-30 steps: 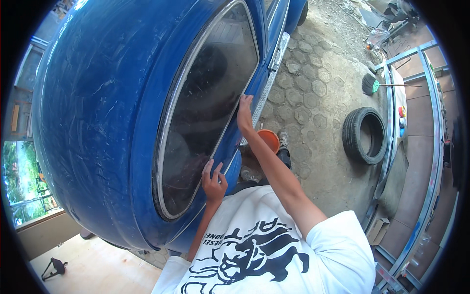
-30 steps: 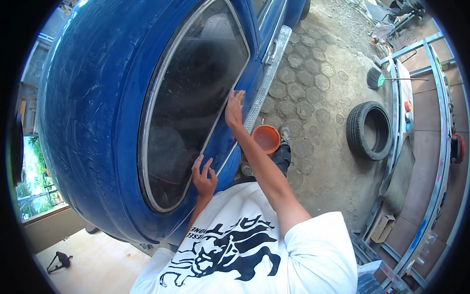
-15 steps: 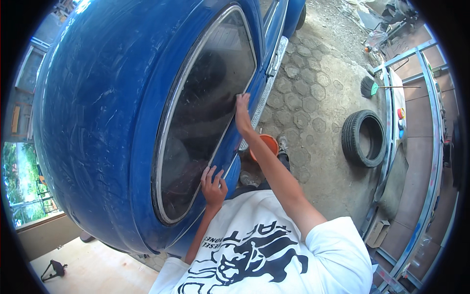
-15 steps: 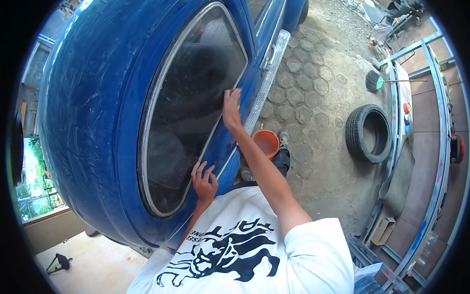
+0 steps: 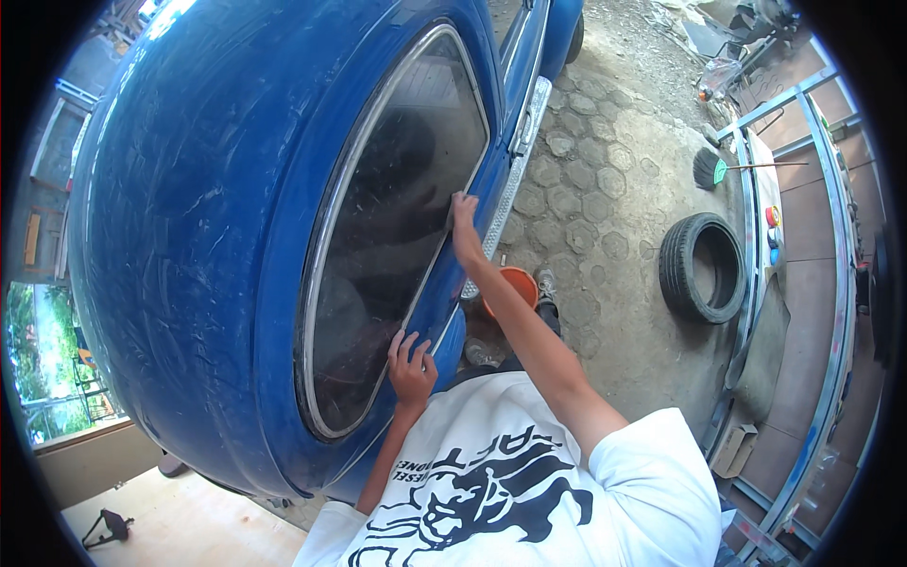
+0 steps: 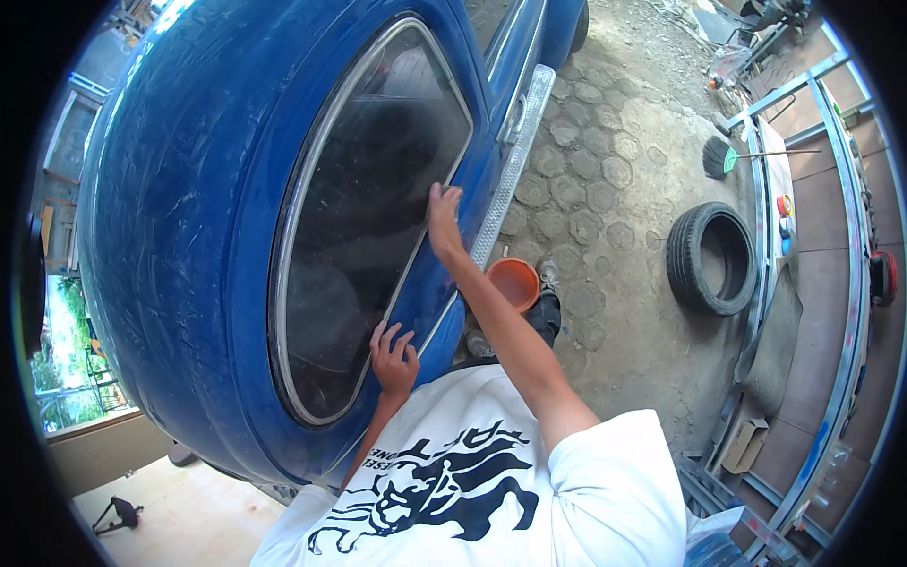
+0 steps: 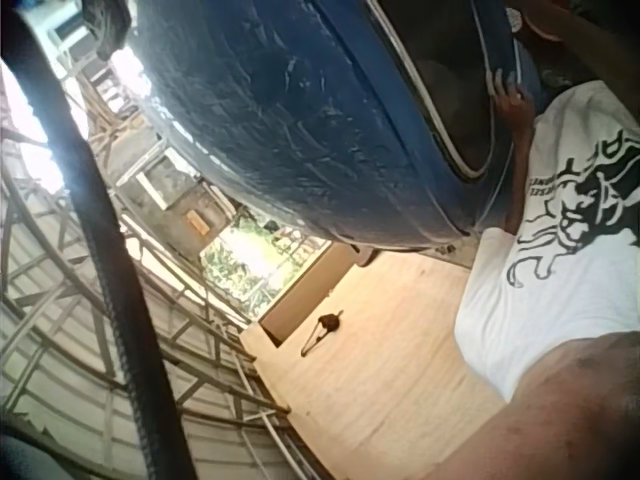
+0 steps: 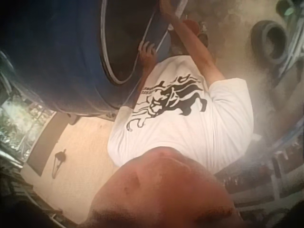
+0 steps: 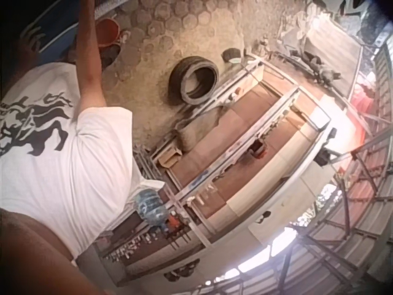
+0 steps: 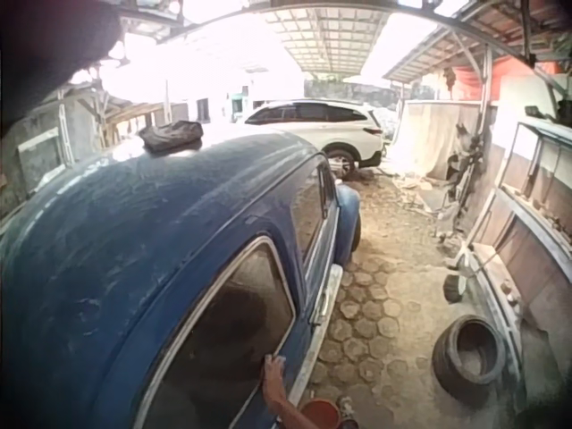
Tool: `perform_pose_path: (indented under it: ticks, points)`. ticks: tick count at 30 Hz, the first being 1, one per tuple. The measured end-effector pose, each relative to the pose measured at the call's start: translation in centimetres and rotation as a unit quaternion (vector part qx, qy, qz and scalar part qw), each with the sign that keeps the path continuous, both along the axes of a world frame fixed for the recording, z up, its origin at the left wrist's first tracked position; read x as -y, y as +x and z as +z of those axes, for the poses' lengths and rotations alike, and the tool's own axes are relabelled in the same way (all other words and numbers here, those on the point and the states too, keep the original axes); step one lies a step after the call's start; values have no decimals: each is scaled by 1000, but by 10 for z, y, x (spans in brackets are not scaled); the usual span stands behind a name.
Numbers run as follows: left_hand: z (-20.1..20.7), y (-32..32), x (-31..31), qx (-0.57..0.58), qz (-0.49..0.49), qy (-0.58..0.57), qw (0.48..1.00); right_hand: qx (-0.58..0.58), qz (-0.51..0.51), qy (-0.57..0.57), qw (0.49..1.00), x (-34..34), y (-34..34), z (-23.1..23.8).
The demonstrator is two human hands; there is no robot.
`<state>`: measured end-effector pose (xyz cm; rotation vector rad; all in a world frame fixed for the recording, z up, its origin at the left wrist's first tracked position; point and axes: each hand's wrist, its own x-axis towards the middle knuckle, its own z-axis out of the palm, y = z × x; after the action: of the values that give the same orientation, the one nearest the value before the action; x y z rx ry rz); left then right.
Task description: The person folds a sheet of sandpaper, dips it into a bucket of water, and wet-sands the car body around the window frame by hand.
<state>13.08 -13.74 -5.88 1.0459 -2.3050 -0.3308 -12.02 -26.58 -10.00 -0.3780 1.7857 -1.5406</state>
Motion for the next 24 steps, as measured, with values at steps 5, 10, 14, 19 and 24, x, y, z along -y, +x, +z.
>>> perform_pose_path:
  ticks: [5,10,14,19,24]
  points:
    - [13,-10,-1,0,-20,-2,1000,-20,13,56,998,-10,-23,6]
    - [2,0,-1,-1,6,9,1000,-46,87,-5,995,-26,25,46]
    - [12,-18,-3,-7,-17,-8,1000,-30,-25,40,998,-4,-36,-31]
    - [-2,-5,-4,-10,21,-3,1000,-242,193,-38,950,-63,54,-1]
    - [8,-12,-1,-8,-4,-7,1000,-138,68,-86,984,-40,26,-11]
